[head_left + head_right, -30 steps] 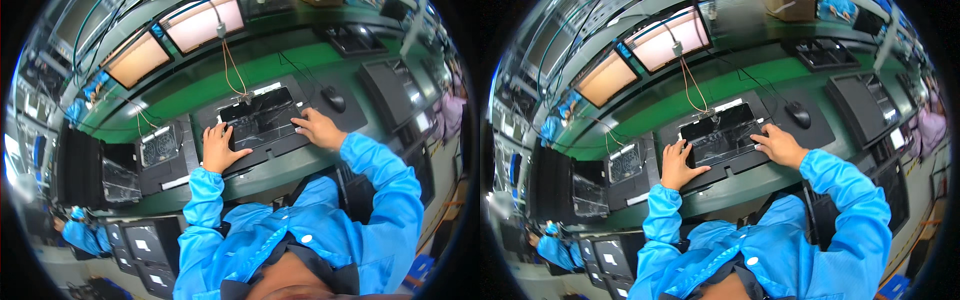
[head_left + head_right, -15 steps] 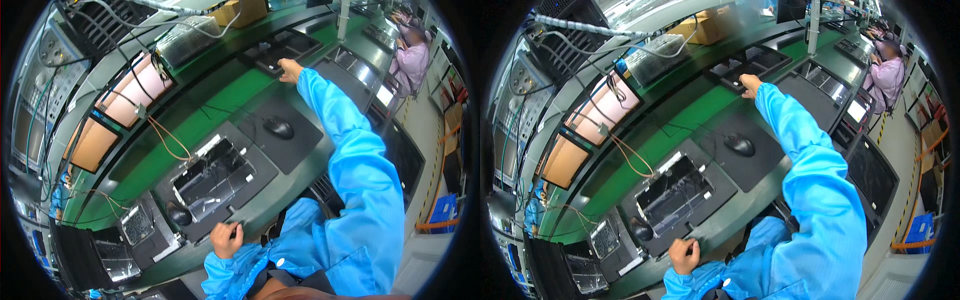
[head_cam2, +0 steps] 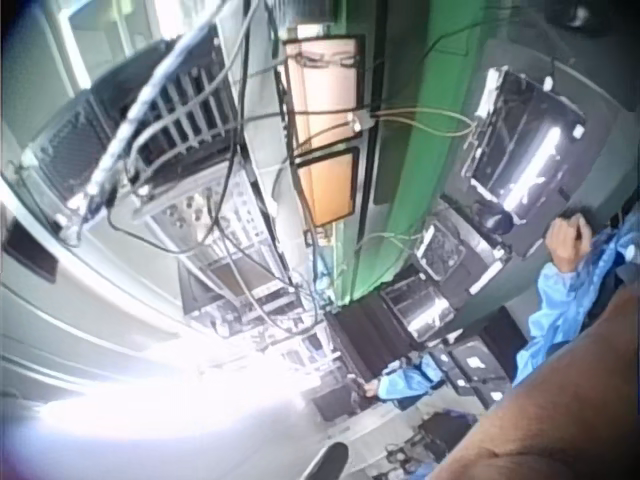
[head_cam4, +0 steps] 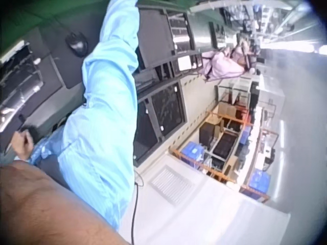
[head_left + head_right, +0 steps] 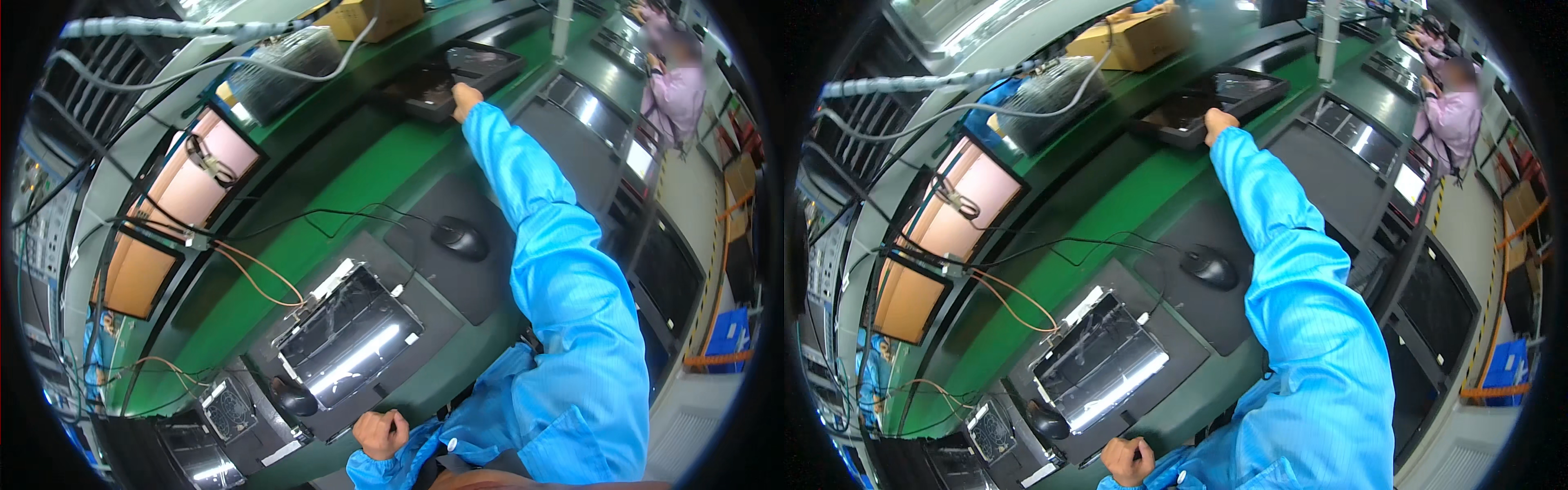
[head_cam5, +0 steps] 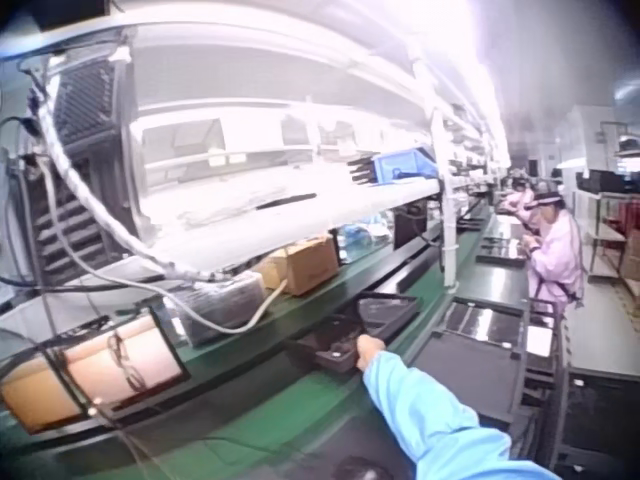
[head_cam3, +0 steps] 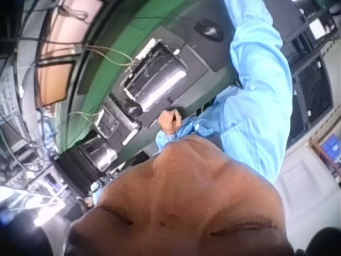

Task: Assembling and inspecting tablet screens and components at an electronics factory workstation.

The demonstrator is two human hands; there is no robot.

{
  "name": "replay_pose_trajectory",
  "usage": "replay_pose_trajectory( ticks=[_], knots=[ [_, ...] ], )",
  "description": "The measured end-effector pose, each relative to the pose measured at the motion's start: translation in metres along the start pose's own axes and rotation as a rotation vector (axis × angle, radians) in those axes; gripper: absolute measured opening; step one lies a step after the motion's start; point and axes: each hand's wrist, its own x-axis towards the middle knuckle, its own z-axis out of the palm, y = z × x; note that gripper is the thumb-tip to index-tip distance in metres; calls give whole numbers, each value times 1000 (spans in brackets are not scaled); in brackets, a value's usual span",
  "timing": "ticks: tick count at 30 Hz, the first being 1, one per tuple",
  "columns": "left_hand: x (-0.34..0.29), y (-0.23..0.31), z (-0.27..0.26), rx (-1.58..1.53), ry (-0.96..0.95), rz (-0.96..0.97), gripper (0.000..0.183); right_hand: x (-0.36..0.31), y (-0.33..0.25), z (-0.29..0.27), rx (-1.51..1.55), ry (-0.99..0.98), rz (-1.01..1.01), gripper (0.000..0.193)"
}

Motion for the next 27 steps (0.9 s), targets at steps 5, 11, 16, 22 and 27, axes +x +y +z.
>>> replay_pose_trajectory(
  ticks=[5,11,16,22,27],
  knots=[
    [-15,0,-6,153,53,-111,11,-88,-92,68,236,326,208,47],
    [-20,1,-12,153,103,-122,6,-185,-231,-58,396,231,150,23],
    [-15,2,-8,162,140,-109,8,-283,-228,-168,298,197,229,27],
    [-15,5,-6,167,114,-115,9,-319,-212,-230,72,11,604,38],
    [-14,6,-9,187,139,-149,9,-327,-277,-204,-1131,-83,587,46]
  ],
)
